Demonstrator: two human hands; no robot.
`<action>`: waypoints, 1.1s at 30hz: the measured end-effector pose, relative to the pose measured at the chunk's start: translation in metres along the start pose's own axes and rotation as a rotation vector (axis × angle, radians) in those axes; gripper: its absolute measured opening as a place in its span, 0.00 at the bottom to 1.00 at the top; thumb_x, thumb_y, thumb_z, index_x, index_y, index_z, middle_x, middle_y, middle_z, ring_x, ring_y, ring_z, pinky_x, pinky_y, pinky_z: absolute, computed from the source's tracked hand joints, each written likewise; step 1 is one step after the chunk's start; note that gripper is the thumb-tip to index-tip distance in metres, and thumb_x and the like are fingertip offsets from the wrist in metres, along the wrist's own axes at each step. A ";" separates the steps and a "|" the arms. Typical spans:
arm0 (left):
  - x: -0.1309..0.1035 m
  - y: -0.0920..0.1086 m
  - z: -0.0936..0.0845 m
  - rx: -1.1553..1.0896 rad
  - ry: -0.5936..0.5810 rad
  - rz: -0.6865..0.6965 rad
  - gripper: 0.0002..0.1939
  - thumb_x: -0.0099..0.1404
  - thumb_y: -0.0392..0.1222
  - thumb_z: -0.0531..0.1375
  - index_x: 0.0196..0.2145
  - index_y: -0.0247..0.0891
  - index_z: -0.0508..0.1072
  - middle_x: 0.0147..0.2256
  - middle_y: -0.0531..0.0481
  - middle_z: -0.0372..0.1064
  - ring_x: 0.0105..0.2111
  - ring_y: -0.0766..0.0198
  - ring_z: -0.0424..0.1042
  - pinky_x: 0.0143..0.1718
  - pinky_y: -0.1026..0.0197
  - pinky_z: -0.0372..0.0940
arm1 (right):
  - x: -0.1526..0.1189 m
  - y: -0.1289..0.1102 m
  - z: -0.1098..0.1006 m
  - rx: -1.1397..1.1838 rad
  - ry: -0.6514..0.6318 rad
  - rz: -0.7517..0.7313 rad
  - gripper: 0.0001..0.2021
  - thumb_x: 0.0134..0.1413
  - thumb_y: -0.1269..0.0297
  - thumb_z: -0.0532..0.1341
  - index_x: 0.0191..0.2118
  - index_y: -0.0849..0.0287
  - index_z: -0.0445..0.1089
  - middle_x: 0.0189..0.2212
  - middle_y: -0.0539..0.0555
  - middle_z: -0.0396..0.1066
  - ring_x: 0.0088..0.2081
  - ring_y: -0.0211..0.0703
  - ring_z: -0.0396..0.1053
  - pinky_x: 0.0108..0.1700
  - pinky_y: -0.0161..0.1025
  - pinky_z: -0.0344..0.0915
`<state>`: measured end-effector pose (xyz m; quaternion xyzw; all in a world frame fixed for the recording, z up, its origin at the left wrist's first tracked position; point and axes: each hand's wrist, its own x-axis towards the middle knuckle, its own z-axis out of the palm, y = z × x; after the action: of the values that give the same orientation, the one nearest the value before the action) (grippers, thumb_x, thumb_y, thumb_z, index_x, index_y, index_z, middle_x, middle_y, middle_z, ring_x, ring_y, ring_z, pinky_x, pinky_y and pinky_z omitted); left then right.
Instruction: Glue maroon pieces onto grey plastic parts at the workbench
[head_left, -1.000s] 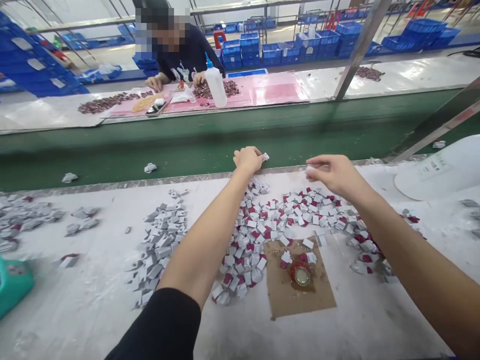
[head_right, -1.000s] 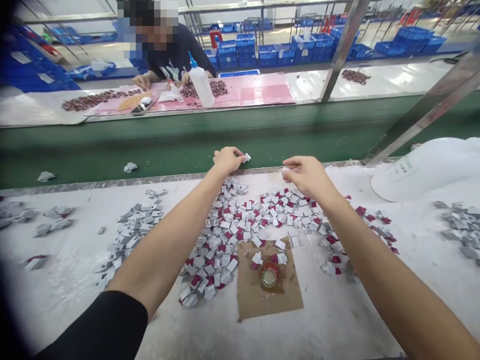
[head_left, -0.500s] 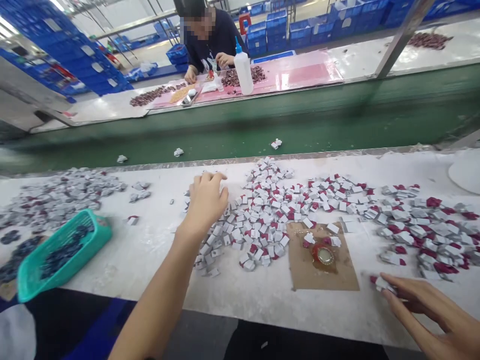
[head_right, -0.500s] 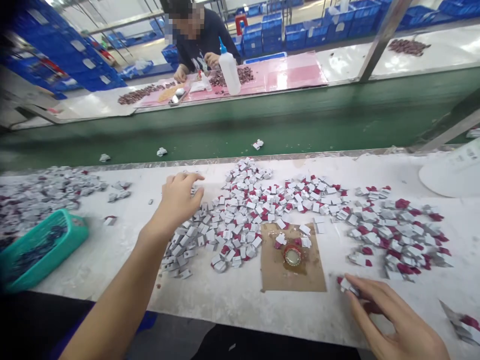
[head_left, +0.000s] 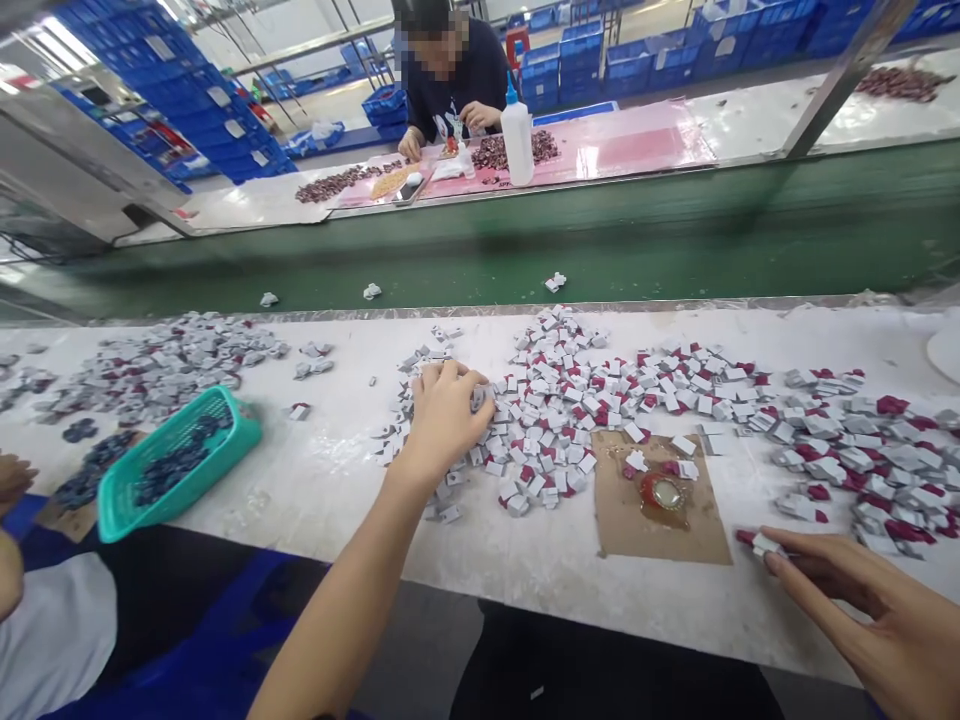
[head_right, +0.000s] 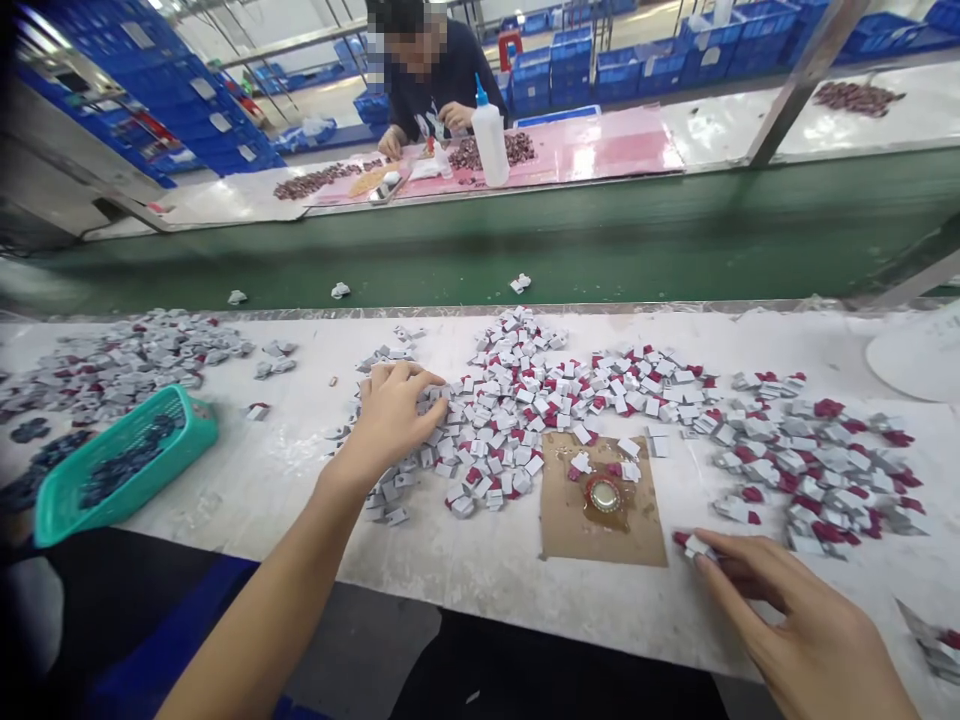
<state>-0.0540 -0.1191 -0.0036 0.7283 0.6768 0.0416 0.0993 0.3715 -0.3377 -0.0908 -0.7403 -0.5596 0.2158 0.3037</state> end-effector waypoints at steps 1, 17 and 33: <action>0.004 0.000 0.001 -0.009 -0.014 0.008 0.16 0.78 0.44 0.60 0.54 0.39 0.86 0.58 0.34 0.78 0.66 0.30 0.67 0.70 0.30 0.62 | 0.001 0.001 -0.002 0.008 -0.052 0.004 0.29 0.62 0.26 0.70 0.48 0.45 0.91 0.43 0.55 0.90 0.35 0.56 0.89 0.31 0.41 0.86; -0.030 0.003 -0.014 -0.270 0.142 0.123 0.15 0.77 0.54 0.63 0.53 0.46 0.82 0.53 0.39 0.84 0.57 0.35 0.77 0.58 0.36 0.73 | 0.006 -0.096 0.001 0.405 0.041 0.131 0.12 0.67 0.50 0.75 0.50 0.47 0.91 0.46 0.56 0.90 0.43 0.53 0.89 0.44 0.42 0.88; -0.156 0.070 0.078 -0.621 -0.079 0.333 0.12 0.81 0.34 0.59 0.55 0.46 0.78 0.49 0.46 0.81 0.46 0.53 0.85 0.46 0.53 0.80 | 0.021 -0.118 0.019 0.403 -0.036 -0.042 0.09 0.74 0.59 0.71 0.52 0.50 0.88 0.47 0.56 0.89 0.48 0.52 0.88 0.47 0.46 0.87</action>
<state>0.0175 -0.2855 -0.0538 0.7647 0.4997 0.2327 0.3337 0.2821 -0.2915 -0.0223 -0.6487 -0.5256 0.3304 0.4402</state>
